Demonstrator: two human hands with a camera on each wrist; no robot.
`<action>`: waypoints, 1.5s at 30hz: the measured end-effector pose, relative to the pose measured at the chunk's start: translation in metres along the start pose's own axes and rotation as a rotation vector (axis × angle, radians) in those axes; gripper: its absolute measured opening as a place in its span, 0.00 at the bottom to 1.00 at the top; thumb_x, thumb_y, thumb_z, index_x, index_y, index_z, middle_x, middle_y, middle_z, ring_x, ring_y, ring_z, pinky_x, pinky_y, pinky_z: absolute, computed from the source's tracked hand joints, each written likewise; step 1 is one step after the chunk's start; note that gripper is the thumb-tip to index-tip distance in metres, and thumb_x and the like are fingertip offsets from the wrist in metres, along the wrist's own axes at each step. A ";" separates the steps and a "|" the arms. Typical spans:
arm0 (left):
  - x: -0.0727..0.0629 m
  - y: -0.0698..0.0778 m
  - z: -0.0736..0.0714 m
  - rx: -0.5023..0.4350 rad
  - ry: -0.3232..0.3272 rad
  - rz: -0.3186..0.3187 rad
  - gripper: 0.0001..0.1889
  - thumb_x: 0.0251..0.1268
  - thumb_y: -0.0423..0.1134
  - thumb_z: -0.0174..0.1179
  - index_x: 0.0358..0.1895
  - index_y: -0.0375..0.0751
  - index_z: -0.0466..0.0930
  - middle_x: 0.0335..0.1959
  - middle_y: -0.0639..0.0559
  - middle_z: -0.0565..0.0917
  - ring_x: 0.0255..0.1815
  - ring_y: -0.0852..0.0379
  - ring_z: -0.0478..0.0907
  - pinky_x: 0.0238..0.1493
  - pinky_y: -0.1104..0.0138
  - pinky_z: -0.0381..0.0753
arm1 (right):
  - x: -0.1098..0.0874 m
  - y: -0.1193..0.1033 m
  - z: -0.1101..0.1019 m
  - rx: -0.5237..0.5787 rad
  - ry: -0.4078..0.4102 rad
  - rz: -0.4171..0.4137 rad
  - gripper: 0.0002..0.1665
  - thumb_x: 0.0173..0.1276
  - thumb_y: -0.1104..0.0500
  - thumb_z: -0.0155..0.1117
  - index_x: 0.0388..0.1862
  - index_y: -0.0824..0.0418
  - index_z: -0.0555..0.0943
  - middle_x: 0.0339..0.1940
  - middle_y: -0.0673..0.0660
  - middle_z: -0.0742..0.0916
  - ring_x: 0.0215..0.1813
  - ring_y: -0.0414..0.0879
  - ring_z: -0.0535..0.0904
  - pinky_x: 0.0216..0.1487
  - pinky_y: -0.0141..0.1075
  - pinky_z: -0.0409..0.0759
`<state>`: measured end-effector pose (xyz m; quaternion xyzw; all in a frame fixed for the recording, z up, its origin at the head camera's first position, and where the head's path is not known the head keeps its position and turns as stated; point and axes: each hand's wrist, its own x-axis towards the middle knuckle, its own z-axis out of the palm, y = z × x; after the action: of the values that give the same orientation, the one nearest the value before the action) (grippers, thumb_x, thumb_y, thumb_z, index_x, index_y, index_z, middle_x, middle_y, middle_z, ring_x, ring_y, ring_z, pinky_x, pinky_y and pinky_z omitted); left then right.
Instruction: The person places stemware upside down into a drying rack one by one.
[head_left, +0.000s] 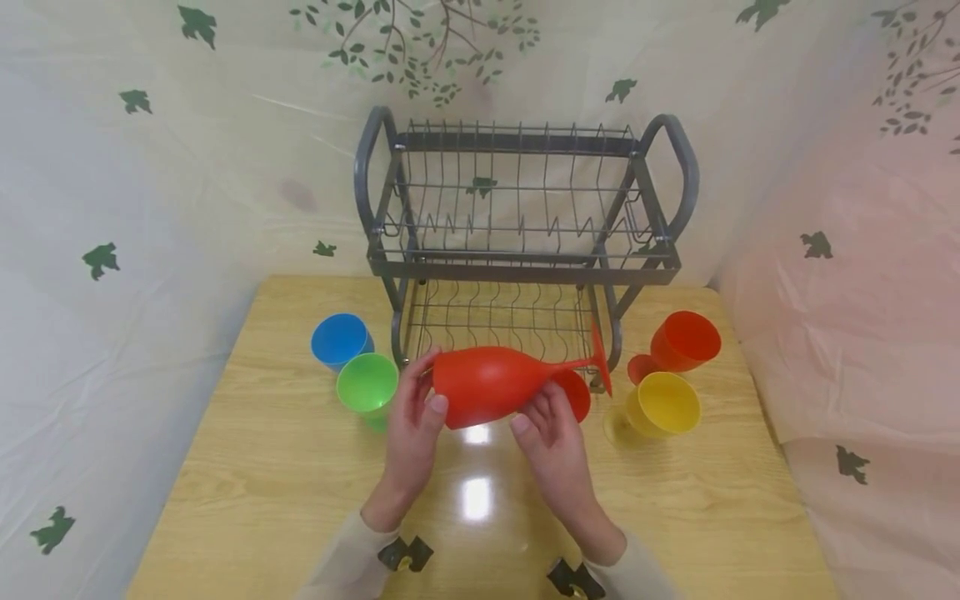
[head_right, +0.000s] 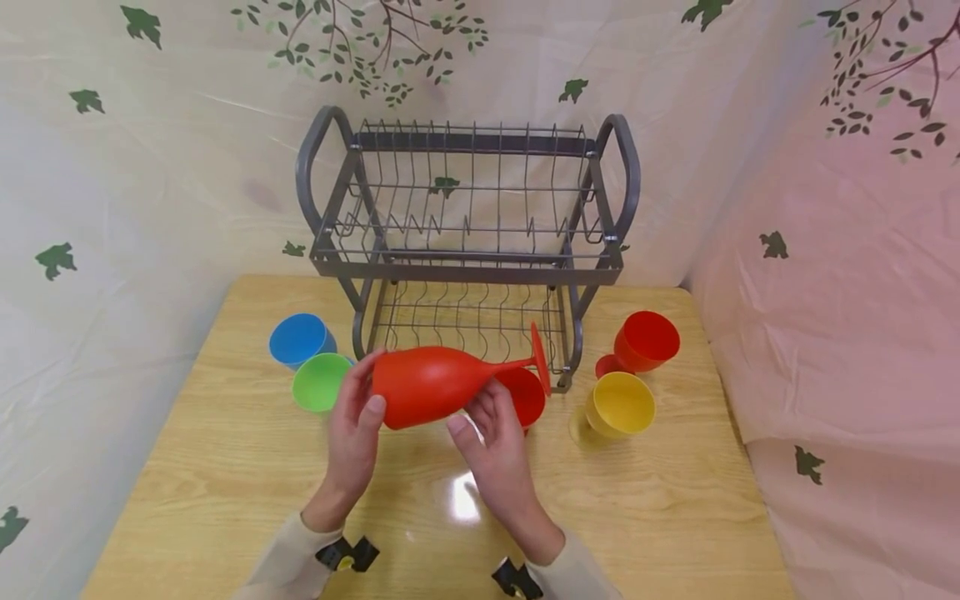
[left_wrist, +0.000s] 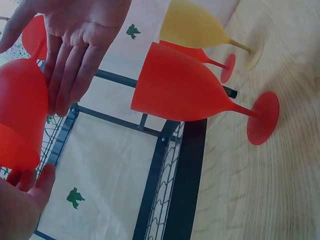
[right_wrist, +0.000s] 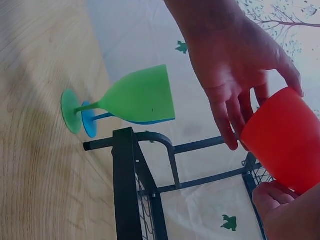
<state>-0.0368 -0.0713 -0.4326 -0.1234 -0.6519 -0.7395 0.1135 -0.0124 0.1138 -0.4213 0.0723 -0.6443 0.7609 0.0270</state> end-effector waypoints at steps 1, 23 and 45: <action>0.000 -0.001 0.000 0.004 -0.005 0.007 0.27 0.74 0.34 0.51 0.75 0.37 0.64 0.69 0.45 0.73 0.68 0.43 0.73 0.56 0.59 0.85 | 0.000 0.001 -0.001 -0.003 0.005 -0.002 0.31 0.73 0.69 0.59 0.73 0.67 0.64 0.68 0.62 0.79 0.68 0.50 0.79 0.64 0.40 0.80; -0.006 -0.002 0.003 0.016 -0.116 0.018 0.29 0.79 0.41 0.53 0.79 0.41 0.61 0.76 0.43 0.68 0.74 0.43 0.69 0.67 0.59 0.77 | 0.000 -0.002 -0.007 -0.045 0.143 0.029 0.31 0.70 0.71 0.64 0.70 0.66 0.68 0.61 0.60 0.81 0.62 0.50 0.82 0.60 0.38 0.83; 0.044 0.029 -0.029 0.322 -0.017 0.503 0.38 0.83 0.56 0.46 0.75 0.22 0.60 0.78 0.33 0.64 0.80 0.37 0.58 0.80 0.50 0.57 | -0.001 -0.014 -0.024 -0.040 0.195 0.010 0.30 0.71 0.72 0.63 0.70 0.63 0.70 0.62 0.59 0.82 0.64 0.50 0.82 0.60 0.37 0.82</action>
<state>-0.0693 -0.1044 -0.3941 -0.2678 -0.7107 -0.5741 0.3059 -0.0111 0.1396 -0.4116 -0.0061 -0.6540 0.7515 0.0872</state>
